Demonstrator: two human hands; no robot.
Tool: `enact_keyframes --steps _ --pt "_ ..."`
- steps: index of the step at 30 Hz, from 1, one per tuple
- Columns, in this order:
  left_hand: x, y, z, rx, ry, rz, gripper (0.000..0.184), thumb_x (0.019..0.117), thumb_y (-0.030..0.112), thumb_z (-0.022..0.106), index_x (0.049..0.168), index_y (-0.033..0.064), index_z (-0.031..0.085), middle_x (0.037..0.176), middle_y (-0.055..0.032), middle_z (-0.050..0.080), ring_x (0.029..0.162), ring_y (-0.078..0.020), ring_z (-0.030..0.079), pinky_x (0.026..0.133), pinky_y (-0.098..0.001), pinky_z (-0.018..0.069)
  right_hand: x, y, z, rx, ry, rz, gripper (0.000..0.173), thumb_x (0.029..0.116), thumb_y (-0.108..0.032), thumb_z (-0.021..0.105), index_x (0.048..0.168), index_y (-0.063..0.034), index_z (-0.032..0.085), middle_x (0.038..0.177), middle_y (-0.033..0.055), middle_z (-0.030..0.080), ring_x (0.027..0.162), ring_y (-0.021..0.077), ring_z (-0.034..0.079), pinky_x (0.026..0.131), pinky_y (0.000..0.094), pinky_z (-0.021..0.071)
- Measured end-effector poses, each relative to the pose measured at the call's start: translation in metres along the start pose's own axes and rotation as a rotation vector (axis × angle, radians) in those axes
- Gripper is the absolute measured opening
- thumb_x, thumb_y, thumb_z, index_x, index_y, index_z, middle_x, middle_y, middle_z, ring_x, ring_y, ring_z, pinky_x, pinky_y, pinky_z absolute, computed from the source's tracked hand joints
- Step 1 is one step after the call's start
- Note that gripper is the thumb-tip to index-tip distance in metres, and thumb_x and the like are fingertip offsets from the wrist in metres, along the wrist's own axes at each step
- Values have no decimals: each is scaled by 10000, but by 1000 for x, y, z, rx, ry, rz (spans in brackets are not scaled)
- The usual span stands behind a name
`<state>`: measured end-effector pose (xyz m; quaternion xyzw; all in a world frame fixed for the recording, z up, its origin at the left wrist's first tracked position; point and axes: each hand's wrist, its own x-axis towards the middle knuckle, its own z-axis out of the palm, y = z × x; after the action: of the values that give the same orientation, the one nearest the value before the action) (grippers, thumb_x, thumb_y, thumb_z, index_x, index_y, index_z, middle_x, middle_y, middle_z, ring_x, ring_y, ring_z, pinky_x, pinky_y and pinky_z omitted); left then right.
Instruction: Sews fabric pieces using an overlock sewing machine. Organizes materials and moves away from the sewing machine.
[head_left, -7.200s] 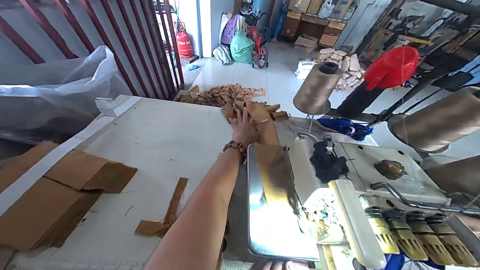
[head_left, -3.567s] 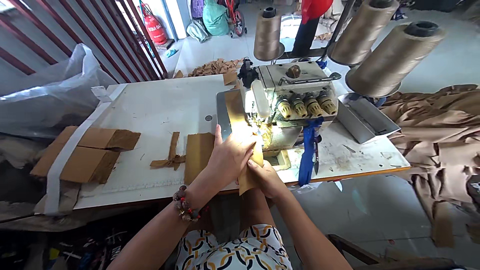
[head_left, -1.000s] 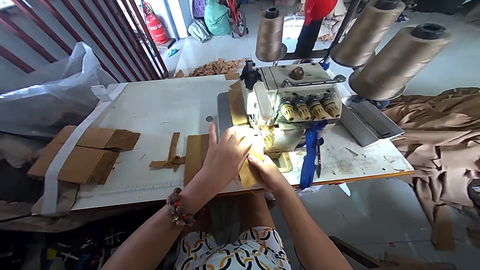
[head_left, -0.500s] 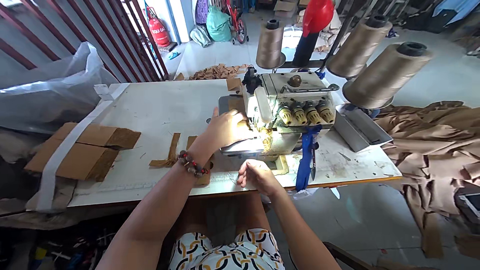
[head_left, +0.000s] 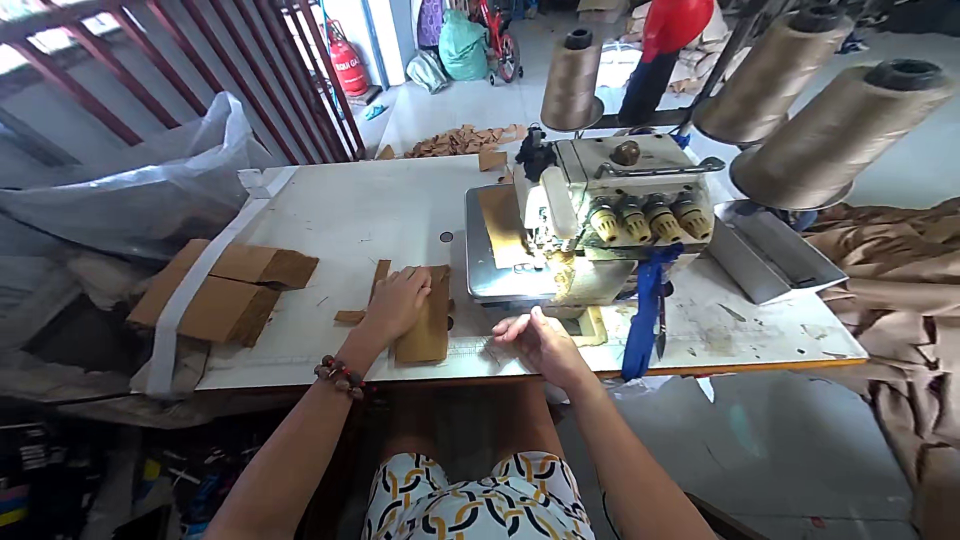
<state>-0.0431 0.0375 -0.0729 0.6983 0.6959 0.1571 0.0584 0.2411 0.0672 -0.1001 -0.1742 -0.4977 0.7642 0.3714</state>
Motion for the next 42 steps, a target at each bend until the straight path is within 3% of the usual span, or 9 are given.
enact_keyframes --steps 5,8,11,13,19,25,29,37,42 --pt "-7 27 -10 -64 324 194 174 1028 100 511 1033 -29 628 1090 -227 629 1039 -417 617 933 -612 449 1 -10 12 -192 25 78 405 1077 -180 305 1201 41 620 1132 80 701 990 118 696 915 289 576" --pt "-5 53 -21 25 181 157 160 1041 108 555 1107 -12 638 1126 -213 652 1057 -402 646 944 -604 466 0 -12 23 -267 0 113 416 1097 -186 319 1323 78 548 1246 134 654 1074 120 675 957 277 558" --pt "2 42 -16 48 -18 -56 293 1051 118 561 1306 -24 582 1249 -269 619 1152 -466 622 976 -654 472 -2 -10 21 -231 -35 107 454 1099 -238 314 1361 64 529 1265 130 647 1107 139 669 975 294 554" --pt "3 28 -4 49 -53 -103 269 1052 131 566 1256 -39 609 1239 -282 617 1160 -488 603 976 -660 467 -5 -7 16 -181 1 112 435 1097 -212 310 1326 72 546 1231 126 661 1091 144 676 969 304 560" --pt "-9 20 10 -99 340 14 210 1047 102 495 1068 -62 626 1077 -267 613 1047 -456 611 921 -636 466 -2 -6 11 -91 18 132 397 1091 -171 303 1273 60 569 1178 99 683 1053 142 690 956 313 567" --pt "-14 112 -10 -27 379 359 238 992 159 507 1009 -4 679 1154 -173 705 1179 -358 655 1115 -736 285 -8 -3 21 -182 -43 55 896 983 -675 422 1447 91 409 1384 123 586 1262 119 584 1093 302 476" --pt "-9 138 -5 26 299 403 252 1008 190 586 1177 85 740 1099 -93 735 1112 -328 689 1075 -810 238 -17 -10 26 -17 99 126 273 1063 -199 382 1137 -25 579 948 -4 721 890 68 706 839 289 595" --pt "4 147 -8 17 182 398 359 1041 228 528 1347 112 676 1387 -74 651 1320 -320 593 1117 -794 205 -15 -25 21 -57 173 120 231 1053 -118 396 1025 -47 614 832 -5 732 771 73 720 748 274 613" --pt "9 143 -18 12 177 423 308 1033 230 565 1265 108 725 1254 -95 710 1236 -335 644 1125 -798 199 -3 -28 18 -49 168 76 248 1063 -120 387 1075 -17 612 891 17 727 836 90 716 808 295 605"
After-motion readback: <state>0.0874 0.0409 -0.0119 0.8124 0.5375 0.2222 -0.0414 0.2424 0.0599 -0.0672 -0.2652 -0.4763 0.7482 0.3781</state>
